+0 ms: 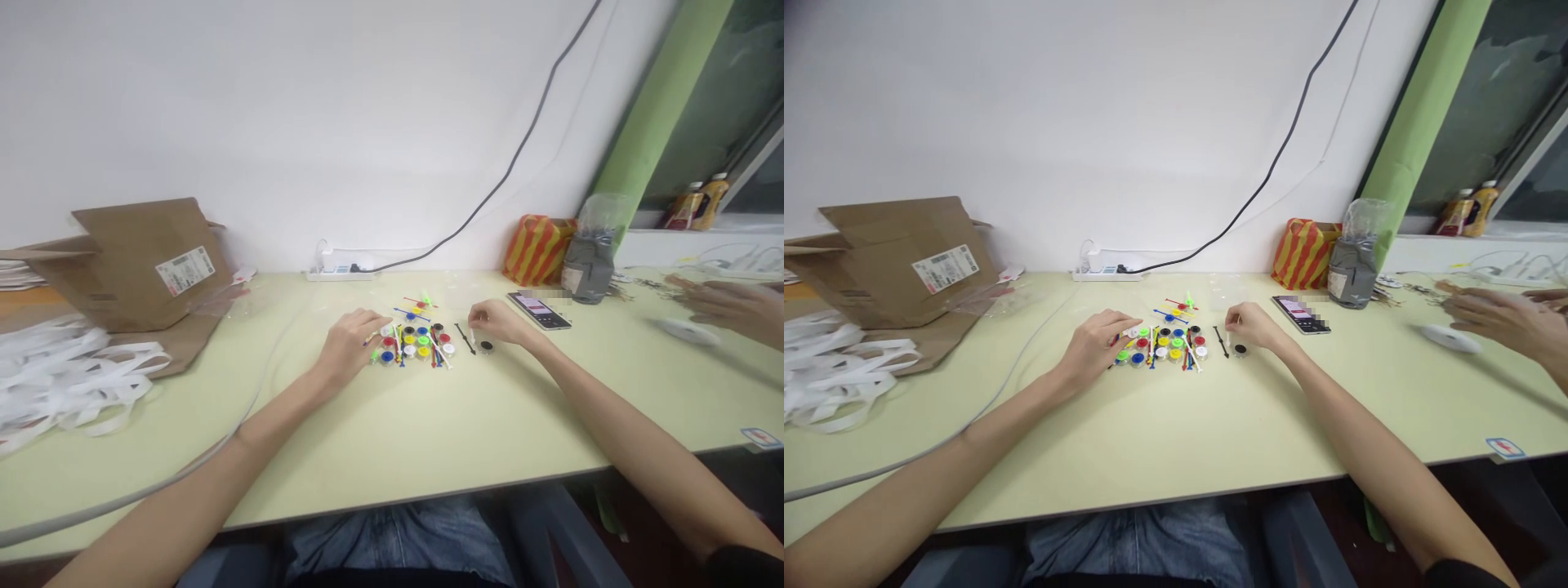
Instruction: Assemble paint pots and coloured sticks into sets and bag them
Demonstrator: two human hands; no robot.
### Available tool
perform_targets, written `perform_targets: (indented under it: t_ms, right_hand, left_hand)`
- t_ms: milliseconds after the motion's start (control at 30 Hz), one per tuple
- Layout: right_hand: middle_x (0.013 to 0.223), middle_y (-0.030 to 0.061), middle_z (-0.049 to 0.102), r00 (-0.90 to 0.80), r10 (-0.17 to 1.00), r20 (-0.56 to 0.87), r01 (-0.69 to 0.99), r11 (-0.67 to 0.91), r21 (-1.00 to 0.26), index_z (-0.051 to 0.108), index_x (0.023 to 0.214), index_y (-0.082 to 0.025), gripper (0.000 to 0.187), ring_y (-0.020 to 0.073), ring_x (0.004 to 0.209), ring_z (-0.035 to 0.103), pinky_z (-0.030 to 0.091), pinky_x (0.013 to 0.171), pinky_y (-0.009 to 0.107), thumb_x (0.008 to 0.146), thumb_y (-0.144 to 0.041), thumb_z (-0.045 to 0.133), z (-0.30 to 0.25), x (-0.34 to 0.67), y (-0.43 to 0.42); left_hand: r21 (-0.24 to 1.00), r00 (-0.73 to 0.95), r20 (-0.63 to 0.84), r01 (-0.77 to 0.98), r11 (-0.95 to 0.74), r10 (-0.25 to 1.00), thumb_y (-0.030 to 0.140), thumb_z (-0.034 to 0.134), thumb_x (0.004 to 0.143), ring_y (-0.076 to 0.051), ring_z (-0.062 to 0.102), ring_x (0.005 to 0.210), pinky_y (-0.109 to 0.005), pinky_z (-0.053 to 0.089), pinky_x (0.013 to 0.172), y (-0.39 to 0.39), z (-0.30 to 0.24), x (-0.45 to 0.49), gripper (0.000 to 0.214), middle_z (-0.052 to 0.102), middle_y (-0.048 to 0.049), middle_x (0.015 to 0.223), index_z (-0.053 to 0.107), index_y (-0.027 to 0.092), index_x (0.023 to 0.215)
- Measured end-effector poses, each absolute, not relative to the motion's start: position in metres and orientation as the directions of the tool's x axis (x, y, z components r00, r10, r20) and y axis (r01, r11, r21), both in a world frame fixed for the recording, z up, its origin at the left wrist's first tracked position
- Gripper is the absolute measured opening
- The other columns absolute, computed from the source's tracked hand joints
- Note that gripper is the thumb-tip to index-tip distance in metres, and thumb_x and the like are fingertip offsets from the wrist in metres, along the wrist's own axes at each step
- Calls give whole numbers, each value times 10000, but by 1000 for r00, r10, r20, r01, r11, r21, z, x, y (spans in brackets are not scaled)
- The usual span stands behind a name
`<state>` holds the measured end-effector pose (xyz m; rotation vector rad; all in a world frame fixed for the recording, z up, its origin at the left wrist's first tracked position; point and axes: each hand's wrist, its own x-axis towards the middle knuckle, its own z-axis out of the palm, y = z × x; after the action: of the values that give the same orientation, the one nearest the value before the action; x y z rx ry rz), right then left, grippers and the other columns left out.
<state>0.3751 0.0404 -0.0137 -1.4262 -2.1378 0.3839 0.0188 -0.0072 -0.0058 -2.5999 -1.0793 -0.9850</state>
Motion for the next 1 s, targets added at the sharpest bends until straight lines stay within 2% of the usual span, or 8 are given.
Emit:
perform_targets:
  t_ms: [67,133,200,333,400,567,767,1000]
  right_hand:
    - [800,60,727,-192,860,473,732,447,-514,676,757,-194,112,192,712,615,465,686,310,819,-267,616,-6,368,36]
    - [880,74,724,-58,744,666,675,521,-523,655,787,-199,131,194,759,613,474,706,318,854,-302,613,4,353,28]
    - [931,85,721,10,675,737,592,591,-549,646,803,-200,145,203,817,631,487,711,318,862,-331,628,16,332,17]
    - [901,73,755,-119,777,618,280,623,-730,631,860,-192,169,193,766,686,526,682,315,870,-360,647,28,279,-3]
    - [862,56,751,-192,779,597,221,627,-747,626,838,-194,163,186,763,693,535,705,318,866,-349,666,25,256,-10]
    - [823,16,711,-206,724,659,236,690,-684,638,953,-229,195,184,793,674,522,730,321,833,-353,728,7,227,-22]
    - [782,34,708,-185,759,624,214,651,-729,714,778,-219,263,177,701,610,487,677,328,853,-470,706,-8,227,-30]
    - [767,35,719,-135,765,630,186,644,-742,748,776,-238,233,194,717,633,513,705,349,841,-461,731,-8,224,-33]
  left_hand:
    - [117,504,626,694,-710,595,204,576,951,-229,631,987,-368,472,854,-7,-7,19,239,717,-71,1047,685,206,1163]
    - [131,494,617,703,-699,613,249,584,958,-227,625,963,-359,466,837,-7,-6,20,209,708,-70,1007,679,197,1137]
    - [140,492,609,706,-695,623,280,582,965,-223,616,932,-347,455,815,-10,-5,22,179,698,-63,964,672,189,1090]
    - [164,484,606,701,-695,631,339,589,964,-210,602,877,-325,434,779,-14,-4,24,165,679,-52,920,657,194,1007]
    - [180,477,603,699,-692,639,359,593,960,-205,599,854,-317,429,763,-16,-4,26,175,670,-48,905,651,196,985]
    - [215,493,572,681,-700,655,363,606,951,-187,600,803,-303,419,736,-22,-3,30,171,661,-23,861,649,199,973]
    - [219,550,537,641,-736,639,363,617,940,-185,612,799,-301,429,734,-27,-2,34,181,672,-32,854,661,188,925]
    - [417,479,564,537,-733,672,376,624,936,-169,641,792,-286,464,738,-29,-5,37,188,688,-30,859,660,194,910]
